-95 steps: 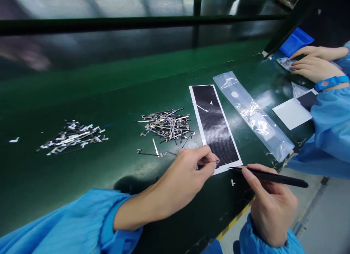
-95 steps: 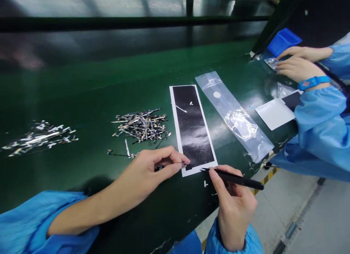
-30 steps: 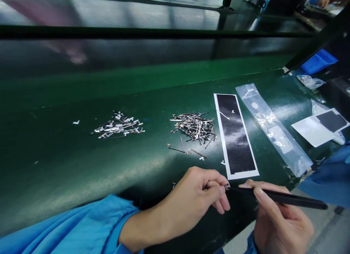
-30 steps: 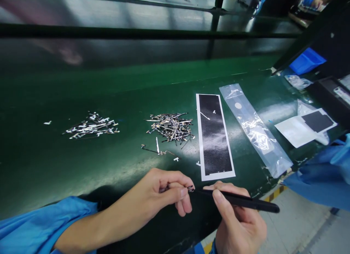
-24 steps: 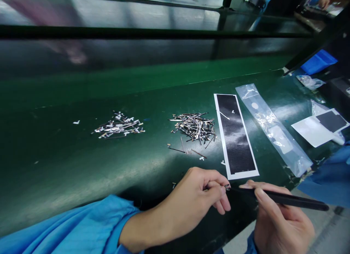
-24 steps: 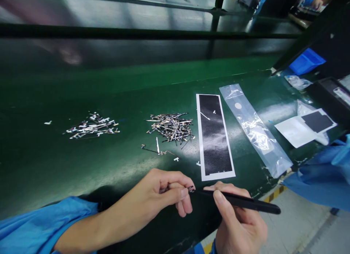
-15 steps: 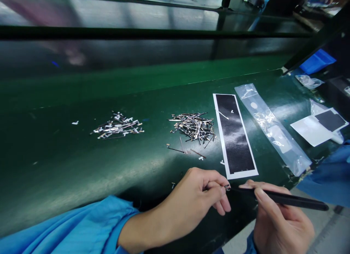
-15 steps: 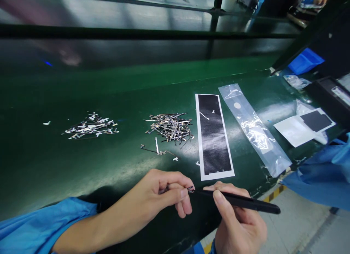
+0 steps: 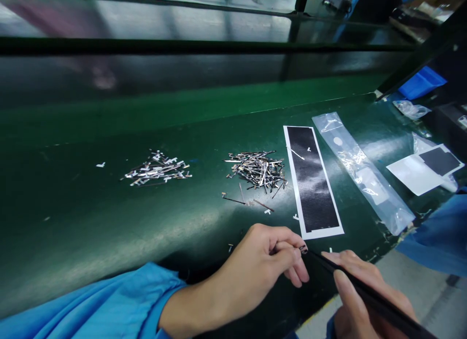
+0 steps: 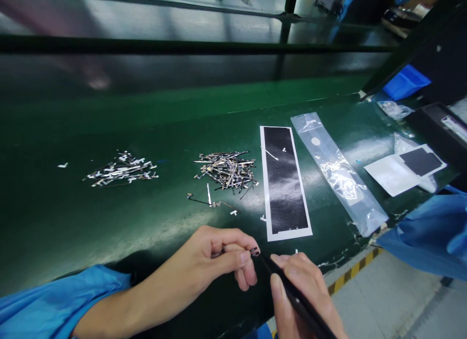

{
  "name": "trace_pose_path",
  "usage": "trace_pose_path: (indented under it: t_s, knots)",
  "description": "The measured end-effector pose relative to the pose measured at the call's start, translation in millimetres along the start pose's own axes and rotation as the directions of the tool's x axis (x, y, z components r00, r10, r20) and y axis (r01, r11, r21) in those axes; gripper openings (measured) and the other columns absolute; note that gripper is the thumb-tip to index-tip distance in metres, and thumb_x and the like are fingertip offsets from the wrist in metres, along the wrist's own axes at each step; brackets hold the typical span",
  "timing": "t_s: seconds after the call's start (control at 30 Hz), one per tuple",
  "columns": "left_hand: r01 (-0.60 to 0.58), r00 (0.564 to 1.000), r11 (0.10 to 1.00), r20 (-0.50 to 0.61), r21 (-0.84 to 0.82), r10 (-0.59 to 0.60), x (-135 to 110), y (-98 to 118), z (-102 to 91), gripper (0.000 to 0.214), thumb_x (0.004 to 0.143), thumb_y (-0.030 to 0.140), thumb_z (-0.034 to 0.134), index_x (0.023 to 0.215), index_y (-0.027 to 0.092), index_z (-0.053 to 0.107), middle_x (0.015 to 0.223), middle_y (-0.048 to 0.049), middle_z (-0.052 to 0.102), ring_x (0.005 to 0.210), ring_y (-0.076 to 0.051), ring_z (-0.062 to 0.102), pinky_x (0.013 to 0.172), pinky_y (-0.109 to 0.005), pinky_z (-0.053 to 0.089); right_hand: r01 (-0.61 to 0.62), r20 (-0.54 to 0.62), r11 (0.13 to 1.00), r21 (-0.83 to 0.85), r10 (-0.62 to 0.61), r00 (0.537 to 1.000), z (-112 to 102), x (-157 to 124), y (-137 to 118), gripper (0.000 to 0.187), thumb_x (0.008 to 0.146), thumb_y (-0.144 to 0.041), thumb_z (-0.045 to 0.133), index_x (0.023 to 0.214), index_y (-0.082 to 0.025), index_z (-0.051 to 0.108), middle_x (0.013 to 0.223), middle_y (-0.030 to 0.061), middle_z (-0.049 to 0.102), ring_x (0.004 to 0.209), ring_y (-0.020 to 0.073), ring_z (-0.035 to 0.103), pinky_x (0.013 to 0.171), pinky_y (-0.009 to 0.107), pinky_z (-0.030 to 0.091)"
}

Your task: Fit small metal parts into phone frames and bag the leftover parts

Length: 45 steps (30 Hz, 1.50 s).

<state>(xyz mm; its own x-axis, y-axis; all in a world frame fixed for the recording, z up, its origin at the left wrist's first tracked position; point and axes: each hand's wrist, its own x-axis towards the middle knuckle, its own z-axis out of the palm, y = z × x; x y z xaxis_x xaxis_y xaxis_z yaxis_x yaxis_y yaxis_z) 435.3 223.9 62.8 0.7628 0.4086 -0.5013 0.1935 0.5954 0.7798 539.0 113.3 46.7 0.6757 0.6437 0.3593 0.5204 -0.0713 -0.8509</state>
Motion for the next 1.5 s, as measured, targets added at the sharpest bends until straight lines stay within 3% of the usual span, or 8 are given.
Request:
trace_pose_path:
  t_s: [0.13, 0.23, 0.4, 0.53, 0.7, 0.87, 1.2, 1.5]
  knots:
    - [0.015, 1.000, 1.000, -0.017, 0.026, -0.014, 0, 2, 1.2, 0.011, 0.075, 0.017, 0.049, 0.076, 0.010, 0.057, 0.061, -0.0015, 0.064, 0.055, -0.010, 0.058, 0.060, -0.020, 0.045, 0.080, 0.089, 0.989, -0.120, -0.070, 0.994, -6, 3, -2, 0.013, 0.074, -0.014, 0.059, 0.084, -0.020, 0.064, 0.083, 0.0015, 0.066, 0.081, 0.0142, 0.060, 0.080, 0.029, 0.045]
    - [0.002, 1.000, 0.998, -0.012, 0.056, -0.002, 0, 3, 1.2, 0.012, 0.076, 0.017, 0.048, 0.077, 0.010, 0.058, 0.061, -0.0015, 0.064, 0.056, -0.010, 0.058, 0.060, -0.020, 0.045, 0.090, 0.019, 0.996, -0.015, -0.090, 0.996, -2, 7, -2, 0.015, 0.076, -0.010, 0.055, 0.085, -0.019, 0.061, 0.081, 0.0015, 0.064, 0.079, 0.0147, 0.059, 0.075, 0.029, 0.046]
    - [-0.019, 1.000, 0.999, 0.017, 0.040, 0.018, -4, 4, 3.1, 0.013, 0.076, 0.015, 0.048, 0.078, 0.009, 0.060, 0.061, -0.0010, 0.062, 0.058, -0.010, 0.058, 0.060, -0.019, 0.045, -0.017, 0.305, 0.991, 0.130, -0.024, 0.952, 3, 11, 6, 0.008, 0.078, -0.013, 0.054, 0.074, -0.020, 0.057, 0.065, -0.0015, 0.055, 0.059, 0.0091, 0.052, 0.046, 0.018, 0.038]
    - [-0.011, 0.999, 1.000, 0.049, -0.010, 0.012, -5, 5, 5.2, 0.013, 0.076, 0.015, 0.048, 0.077, 0.008, 0.059, 0.061, -0.0018, 0.062, 0.058, -0.009, 0.058, 0.060, -0.019, 0.045, -0.010, 0.341, 0.992, 0.128, -0.035, 0.940, 3, 10, 12, 0.008, 0.077, -0.012, 0.055, 0.076, -0.020, 0.057, 0.064, -0.0013, 0.055, 0.060, 0.0095, 0.053, 0.047, 0.018, 0.039]
    - [-0.021, 0.998, 1.000, 0.057, 0.018, 0.020, 2, 5, 2.4, 0.011, 0.076, 0.016, 0.049, 0.075, 0.010, 0.057, 0.062, -0.0024, 0.063, 0.059, -0.011, 0.059, 0.062, -0.021, 0.046, -0.011, 0.258, 0.998, 0.061, -0.006, 0.966, 2, 9, 15, 0.007, 0.078, -0.014, 0.055, 0.073, -0.019, 0.056, 0.064, -0.0019, 0.053, 0.058, 0.0083, 0.050, 0.050, 0.018, 0.039]
    - [-0.142, 0.985, 0.917, -0.036, 0.373, 0.167, 11, 0, -4.6, 0.016, 0.082, 0.018, 0.044, 0.079, 0.012, 0.059, 0.067, -0.0017, 0.064, 0.063, -0.012, 0.059, 0.063, -0.022, 0.044, 0.010, 0.064, 0.999, 0.043, -0.013, 0.998, -9, 15, 20, 0.010, 0.080, -0.017, 0.052, 0.074, -0.017, 0.060, 0.079, 0.0032, 0.058, 0.076, 0.0141, 0.054, 0.065, 0.025, 0.041]
    - [-0.186, 0.969, 0.640, 0.031, 0.745, 0.245, 29, -3, 4.5, 0.024, 0.088, 0.016, 0.033, 0.088, 0.015, 0.057, 0.067, -0.0010, 0.060, 0.065, -0.014, 0.056, 0.063, -0.024, 0.039, -0.114, 0.197, 0.976, -0.185, 0.150, 0.969, -13, 23, 35, 0.013, 0.072, -0.027, 0.063, 0.082, -0.019, 0.066, 0.080, 0.0010, 0.067, 0.074, 0.0151, 0.062, 0.066, 0.022, 0.049]
    - [-0.155, 0.970, 0.639, -0.007, 0.754, 0.243, 31, -3, 5.5, 0.025, 0.088, 0.018, 0.033, 0.087, 0.016, 0.058, 0.063, -0.0003, 0.060, 0.062, -0.015, 0.055, 0.063, -0.026, 0.038, -0.225, 0.037, 0.953, -0.204, 0.237, 0.971, -9, 22, 40, 0.020, 0.069, -0.035, 0.065, 0.074, -0.016, 0.067, 0.074, 0.0005, 0.067, 0.066, 0.0133, 0.060, 0.061, 0.021, 0.046]
